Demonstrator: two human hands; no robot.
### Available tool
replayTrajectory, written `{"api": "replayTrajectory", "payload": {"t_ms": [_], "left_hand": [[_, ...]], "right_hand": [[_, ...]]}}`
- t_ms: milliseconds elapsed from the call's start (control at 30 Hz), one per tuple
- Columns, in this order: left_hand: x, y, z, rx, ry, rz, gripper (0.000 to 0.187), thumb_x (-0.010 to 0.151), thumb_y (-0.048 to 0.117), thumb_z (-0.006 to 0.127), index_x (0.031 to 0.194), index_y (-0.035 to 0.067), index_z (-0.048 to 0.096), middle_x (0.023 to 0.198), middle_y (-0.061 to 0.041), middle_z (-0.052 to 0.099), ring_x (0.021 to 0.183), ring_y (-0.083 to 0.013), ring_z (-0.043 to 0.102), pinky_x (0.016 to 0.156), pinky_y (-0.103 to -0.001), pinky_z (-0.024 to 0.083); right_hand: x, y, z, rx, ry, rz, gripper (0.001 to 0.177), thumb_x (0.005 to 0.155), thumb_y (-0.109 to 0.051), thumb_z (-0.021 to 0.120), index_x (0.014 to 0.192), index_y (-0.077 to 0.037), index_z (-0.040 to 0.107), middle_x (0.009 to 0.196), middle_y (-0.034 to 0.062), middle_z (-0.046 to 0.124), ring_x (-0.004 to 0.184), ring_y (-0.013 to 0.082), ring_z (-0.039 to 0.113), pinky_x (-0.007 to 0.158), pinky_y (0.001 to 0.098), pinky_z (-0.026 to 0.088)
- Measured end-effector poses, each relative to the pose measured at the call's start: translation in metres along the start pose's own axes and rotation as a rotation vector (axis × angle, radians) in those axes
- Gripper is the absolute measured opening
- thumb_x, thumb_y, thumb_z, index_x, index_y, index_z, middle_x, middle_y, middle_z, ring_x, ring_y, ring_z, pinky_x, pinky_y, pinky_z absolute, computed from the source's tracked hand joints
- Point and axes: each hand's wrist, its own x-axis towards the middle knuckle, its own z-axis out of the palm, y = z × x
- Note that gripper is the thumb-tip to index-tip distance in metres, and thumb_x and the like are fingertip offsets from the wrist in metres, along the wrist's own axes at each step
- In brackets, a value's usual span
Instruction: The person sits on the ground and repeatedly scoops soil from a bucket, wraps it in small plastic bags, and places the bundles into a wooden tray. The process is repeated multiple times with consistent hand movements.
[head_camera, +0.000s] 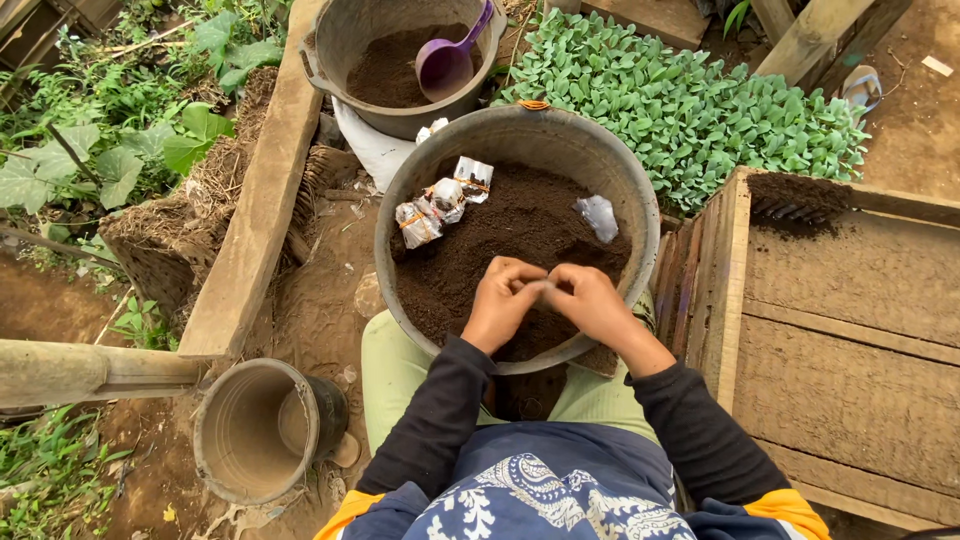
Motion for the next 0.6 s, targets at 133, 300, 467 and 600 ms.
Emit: {"api": "replayTrajectory", "payload": {"t_ms": [133, 300, 467, 600], "left_hand": [[0.006, 0.013, -0.016, 0.11, 0.2, 0.167, 0.014, 0.077, 0.001, 0.064, 0.085, 0.01, 0.072, 0.081, -0.005, 0.066, 0.078, -0.0173, 0.064, 0.071, -0.029, 0.05], [0.004, 0.023, -0.034, -0.244, 0.277, 0.024, 0.018, 0.082, -0.006, 0.054, 0.094, 0.001, 0.065, 0.066, -0.005, 0.055, 0.062, -0.0061, 0.048, 0.057, -0.023, 0.044], [0.007, 0.013, -0.032, -0.416, 0.258, -0.094, 0.019, 0.083, -0.001, 0.056, 0.101, 0.004, 0.061, 0.068, -0.003, 0.051, 0.059, -0.0077, 0.051, 0.048, -0.019, 0.048], [0.007, 0.019, -0.028, -0.433, 0.295, -0.198, 0.007, 0.084, 0.005, 0.059, 0.09, 0.003, 0.063, 0.064, -0.007, 0.058, 0.052, -0.0093, 0.058, 0.041, -0.02, 0.051]], "right_hand": [[0.048, 0.025, 0.0, 0.002, -0.01, -0.051, 0.009, 0.074, -0.009, 0.069, 0.081, -0.003, 0.069, 0.076, 0.0138, 0.068, 0.075, 0.0233, 0.065, 0.067, 0.0388, 0.052], [0.098, 0.038, -0.001, 0.482, 0.184, 0.289, 0.02, 0.081, -0.017, 0.064, 0.096, -0.004, 0.06, 0.085, 0.0109, 0.067, 0.071, 0.0153, 0.067, 0.061, 0.0253, 0.057], [0.119, 0.066, 0.04, -0.245, -0.033, 0.029, 0.048, 0.079, -0.034, 0.067, 0.122, -0.014, 0.056, 0.114, 0.0126, 0.063, 0.108, 0.0281, 0.059, 0.088, 0.0405, 0.049], [0.109, 0.072, 0.065, -0.16, -0.63, -0.193, 0.038, 0.078, -0.016, 0.06, 0.11, 0.003, 0.054, 0.107, 0.0276, 0.062, 0.097, 0.04, 0.059, 0.091, 0.0481, 0.048]]}}
